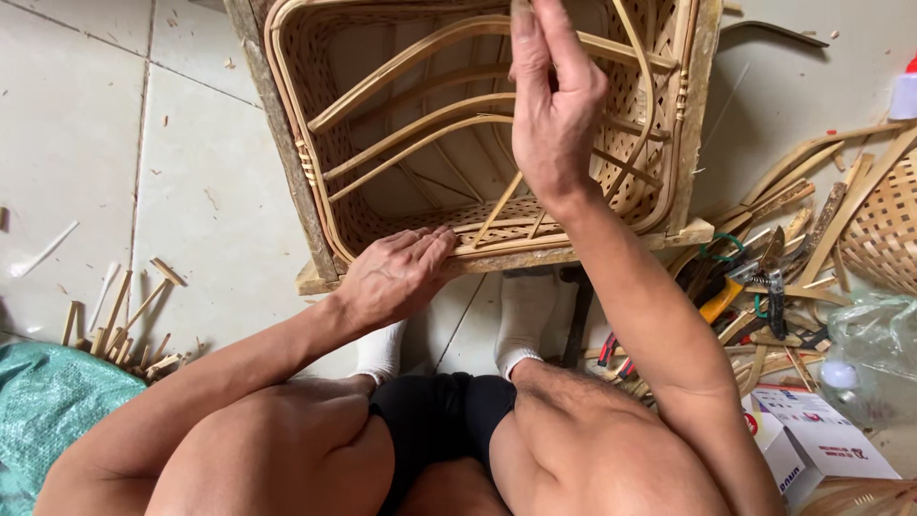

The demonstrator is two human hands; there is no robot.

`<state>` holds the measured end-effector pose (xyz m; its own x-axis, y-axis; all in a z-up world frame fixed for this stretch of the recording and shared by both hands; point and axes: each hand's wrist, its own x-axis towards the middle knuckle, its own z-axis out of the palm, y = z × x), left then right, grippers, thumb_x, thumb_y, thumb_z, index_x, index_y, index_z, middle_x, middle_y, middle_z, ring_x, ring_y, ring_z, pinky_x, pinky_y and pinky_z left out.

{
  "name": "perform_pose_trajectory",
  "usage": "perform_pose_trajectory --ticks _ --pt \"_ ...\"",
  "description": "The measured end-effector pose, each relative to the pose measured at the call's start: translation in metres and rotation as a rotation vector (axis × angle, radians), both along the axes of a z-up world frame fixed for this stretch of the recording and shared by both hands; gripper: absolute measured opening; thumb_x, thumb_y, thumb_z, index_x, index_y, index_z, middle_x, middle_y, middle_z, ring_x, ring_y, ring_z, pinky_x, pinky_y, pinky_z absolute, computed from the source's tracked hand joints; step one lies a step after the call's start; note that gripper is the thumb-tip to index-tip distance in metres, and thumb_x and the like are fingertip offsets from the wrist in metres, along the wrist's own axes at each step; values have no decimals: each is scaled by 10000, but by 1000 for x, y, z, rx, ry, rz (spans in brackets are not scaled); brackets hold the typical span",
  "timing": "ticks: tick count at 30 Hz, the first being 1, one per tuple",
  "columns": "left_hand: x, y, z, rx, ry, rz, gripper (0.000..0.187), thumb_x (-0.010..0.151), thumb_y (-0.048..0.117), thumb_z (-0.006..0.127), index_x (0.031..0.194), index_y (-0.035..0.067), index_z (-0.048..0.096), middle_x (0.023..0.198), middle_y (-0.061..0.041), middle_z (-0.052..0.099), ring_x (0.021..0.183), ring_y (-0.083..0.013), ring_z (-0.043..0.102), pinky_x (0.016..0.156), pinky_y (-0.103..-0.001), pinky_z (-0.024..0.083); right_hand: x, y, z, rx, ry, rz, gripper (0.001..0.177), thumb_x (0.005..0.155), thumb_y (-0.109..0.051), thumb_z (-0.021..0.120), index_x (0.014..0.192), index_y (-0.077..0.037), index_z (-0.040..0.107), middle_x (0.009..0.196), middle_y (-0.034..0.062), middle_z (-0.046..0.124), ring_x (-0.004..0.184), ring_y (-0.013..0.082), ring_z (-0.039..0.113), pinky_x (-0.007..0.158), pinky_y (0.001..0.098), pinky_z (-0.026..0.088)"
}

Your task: The person is weaving a rectangular basket using thin wooden strips. They insert strips into the frame, secure them with a hammer, and trim excess material with pliers. The person works on the floor surrounded by tools and materials.

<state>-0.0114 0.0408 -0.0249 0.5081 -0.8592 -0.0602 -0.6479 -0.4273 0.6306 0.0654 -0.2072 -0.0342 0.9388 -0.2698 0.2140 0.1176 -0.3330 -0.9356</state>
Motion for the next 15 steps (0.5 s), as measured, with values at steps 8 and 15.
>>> perform_pose_trajectory --ticks 8,15 --pt "49 -2 31 -99 40 4 618 879 337 797 1353 -7 601 1240 -180 713 1094 -308 700 1009 -471 526 7 11 -8 -70 12 61 365 1215 -200 573 1571 -192 494 782 -11 655 608 62 543 527 209 466" --pt "220 -28 -23 -173 -522 -11 455 1072 152 691 1487 40 542 1483 -119 618 1395 -250 594 1171 -422 452 10 10 -7 -356 28 95 305 1215 -267 537 1505 -171 534 1203 107 761 1005 193 768 831 292 644"
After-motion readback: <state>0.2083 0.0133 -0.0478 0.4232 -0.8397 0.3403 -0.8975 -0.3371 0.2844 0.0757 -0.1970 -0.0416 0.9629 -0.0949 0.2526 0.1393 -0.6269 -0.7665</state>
